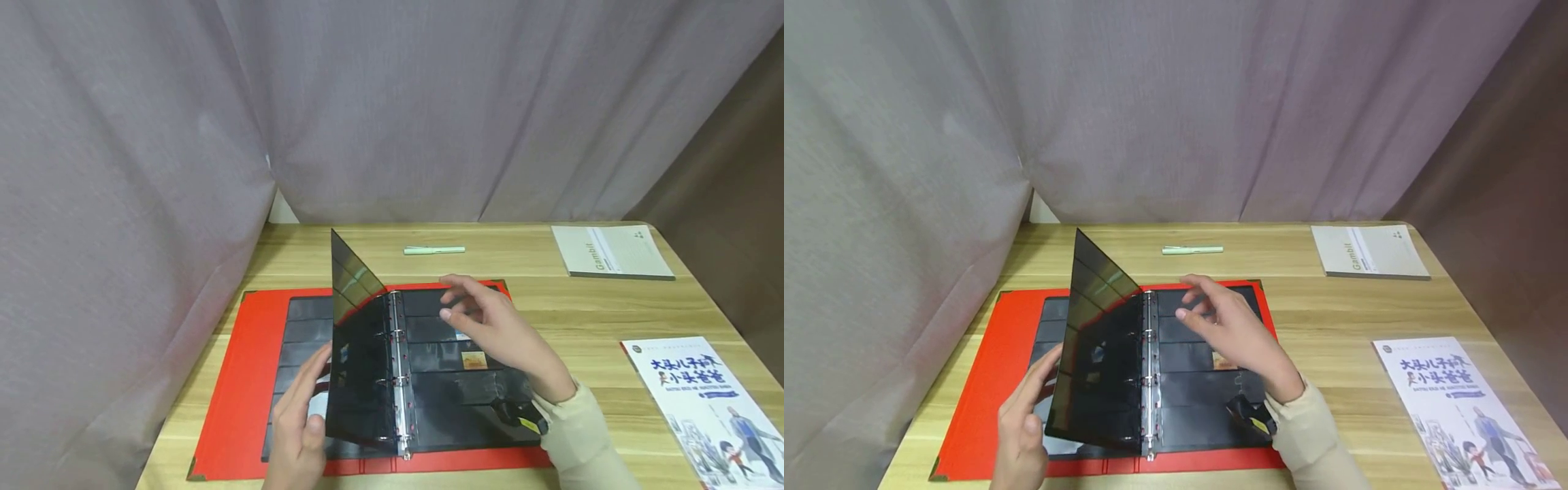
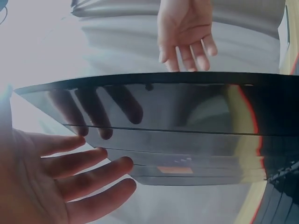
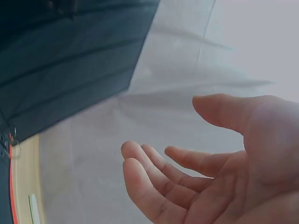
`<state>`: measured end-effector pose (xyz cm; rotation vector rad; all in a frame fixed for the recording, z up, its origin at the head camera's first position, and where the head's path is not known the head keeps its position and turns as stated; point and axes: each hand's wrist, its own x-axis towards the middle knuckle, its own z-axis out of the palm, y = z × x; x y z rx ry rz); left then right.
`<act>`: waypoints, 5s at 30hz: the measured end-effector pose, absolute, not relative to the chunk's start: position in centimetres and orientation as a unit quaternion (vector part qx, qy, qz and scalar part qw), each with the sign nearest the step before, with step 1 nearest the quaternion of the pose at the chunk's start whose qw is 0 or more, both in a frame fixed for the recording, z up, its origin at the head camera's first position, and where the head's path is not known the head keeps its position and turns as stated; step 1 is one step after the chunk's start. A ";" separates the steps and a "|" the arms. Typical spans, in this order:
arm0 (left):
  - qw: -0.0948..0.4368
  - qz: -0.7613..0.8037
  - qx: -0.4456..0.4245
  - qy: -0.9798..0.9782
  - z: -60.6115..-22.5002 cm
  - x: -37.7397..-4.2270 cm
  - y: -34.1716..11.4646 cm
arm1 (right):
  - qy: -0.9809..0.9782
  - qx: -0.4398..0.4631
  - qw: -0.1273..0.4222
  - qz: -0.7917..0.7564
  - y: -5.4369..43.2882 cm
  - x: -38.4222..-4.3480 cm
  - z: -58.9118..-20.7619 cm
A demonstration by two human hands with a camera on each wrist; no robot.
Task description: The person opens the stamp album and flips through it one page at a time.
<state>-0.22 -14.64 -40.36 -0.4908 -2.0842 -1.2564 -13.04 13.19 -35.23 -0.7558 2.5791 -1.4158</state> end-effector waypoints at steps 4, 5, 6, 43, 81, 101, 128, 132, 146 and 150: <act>0.343 -0.496 -0.181 -0.777 -40.9 0.0 -15.1 | 0.849 -0.248 0.039 -0.464 14.2 -13.8 -35.4; 0.349 -0.499 -0.182 -0.772 -41.0 0.1 -15.3 | 0.849 -0.248 0.037 -0.466 14.4 -13.9 -35.4; 0.356 -0.499 -0.182 -0.769 -41.1 0.1 -15.4 | 0.849 -0.247 0.033 -0.466 14.7 -14.0 -35.5; 0.375 -0.509 -0.068 -0.772 -44.0 1.9 -18.8 | 0.896 -0.193 0.039 -0.398 19.1 -19.3 -39.7; 0.195 -0.438 0.272 -0.834 -44.9 2.1 -20.0 | 0.923 -0.136 0.111 -0.343 20.9 -22.3 -45.4; 0.089 -0.376 0.271 -0.882 -46.8 1.7 -21.6 | 0.936 -0.129 0.115 -0.307 19.9 -21.8 -45.9; 0.007 -0.269 0.145 -0.952 -44.1 -2.3 -21.9 | 0.957 -0.097 0.121 -0.245 19.1 -21.4 -46.0; 0.026 -0.283 0.100 -0.954 -43.6 -3.5 -21.3 | 0.957 -0.098 0.125 -0.243 19.2 -21.5 -46.1; 0.006 -0.280 0.003 -0.960 -45.0 -7.9 -18.7 | 0.957 -0.120 0.119 -0.235 19.1 -21.3 -45.8; 0.021 -0.295 0.001 -0.955 -46.0 -8.4 -18.1 | 0.957 -0.119 0.119 -0.235 19.0 -21.4 -45.9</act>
